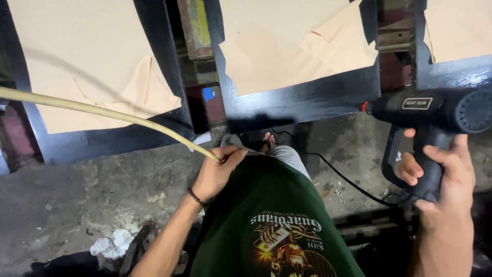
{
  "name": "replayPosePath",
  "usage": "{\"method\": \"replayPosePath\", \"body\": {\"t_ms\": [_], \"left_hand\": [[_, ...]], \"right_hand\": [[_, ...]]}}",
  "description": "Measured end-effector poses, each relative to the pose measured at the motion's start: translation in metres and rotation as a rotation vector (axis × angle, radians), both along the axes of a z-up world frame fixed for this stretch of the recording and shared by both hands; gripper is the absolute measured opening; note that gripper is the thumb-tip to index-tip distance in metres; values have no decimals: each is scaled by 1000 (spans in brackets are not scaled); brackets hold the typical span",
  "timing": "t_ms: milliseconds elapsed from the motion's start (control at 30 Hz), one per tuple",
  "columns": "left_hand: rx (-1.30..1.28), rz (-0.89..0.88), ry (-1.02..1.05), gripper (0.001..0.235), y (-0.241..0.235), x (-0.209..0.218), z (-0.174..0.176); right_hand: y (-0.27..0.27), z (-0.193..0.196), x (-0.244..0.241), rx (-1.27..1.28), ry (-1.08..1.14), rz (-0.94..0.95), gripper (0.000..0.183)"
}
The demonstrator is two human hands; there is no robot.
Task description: Drying screen-printed fabric pieces using a handheld heat gun on a production line.
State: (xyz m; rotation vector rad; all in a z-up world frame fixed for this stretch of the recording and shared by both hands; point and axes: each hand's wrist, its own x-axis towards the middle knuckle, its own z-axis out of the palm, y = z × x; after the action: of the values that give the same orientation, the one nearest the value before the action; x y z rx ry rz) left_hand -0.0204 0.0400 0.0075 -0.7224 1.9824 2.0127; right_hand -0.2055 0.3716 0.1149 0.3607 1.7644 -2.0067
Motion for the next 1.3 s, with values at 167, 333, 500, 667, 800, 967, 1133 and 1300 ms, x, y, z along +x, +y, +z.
{"method": "replayPosePath", "body": {"t_ms": [167, 333, 500, 667, 800, 967, 1133, 1300], "left_hand": [[17, 20, 0, 51, 1, -1, 5], [30, 37, 84, 44, -4, 11, -5], [44, 86, 70, 48, -13, 23, 5], [40, 103, 77, 48, -25, 42, 0], [29, 127, 99, 45, -36, 56, 4], [29, 165, 97, 48, -48, 71, 4], [40, 220, 98, 46, -58, 85, 3], [1, 210, 85, 46, -67, 94, -3]], "right_hand": [[3, -4, 10, -81, -29, 3, 50], [-19, -5, 25, -185, -7, 67, 50], [-47, -8, 39, -293, -35, 171, 52], [-74, -17, 47, -322, -58, 225, 49], [-99, -16, 53, -331, -65, 299, 51], [-124, -17, 65, -319, -96, 327, 52], [-147, -19, 75, -353, -126, 391, 56], [-161, -21, 83, -382, -112, 431, 51]]}}
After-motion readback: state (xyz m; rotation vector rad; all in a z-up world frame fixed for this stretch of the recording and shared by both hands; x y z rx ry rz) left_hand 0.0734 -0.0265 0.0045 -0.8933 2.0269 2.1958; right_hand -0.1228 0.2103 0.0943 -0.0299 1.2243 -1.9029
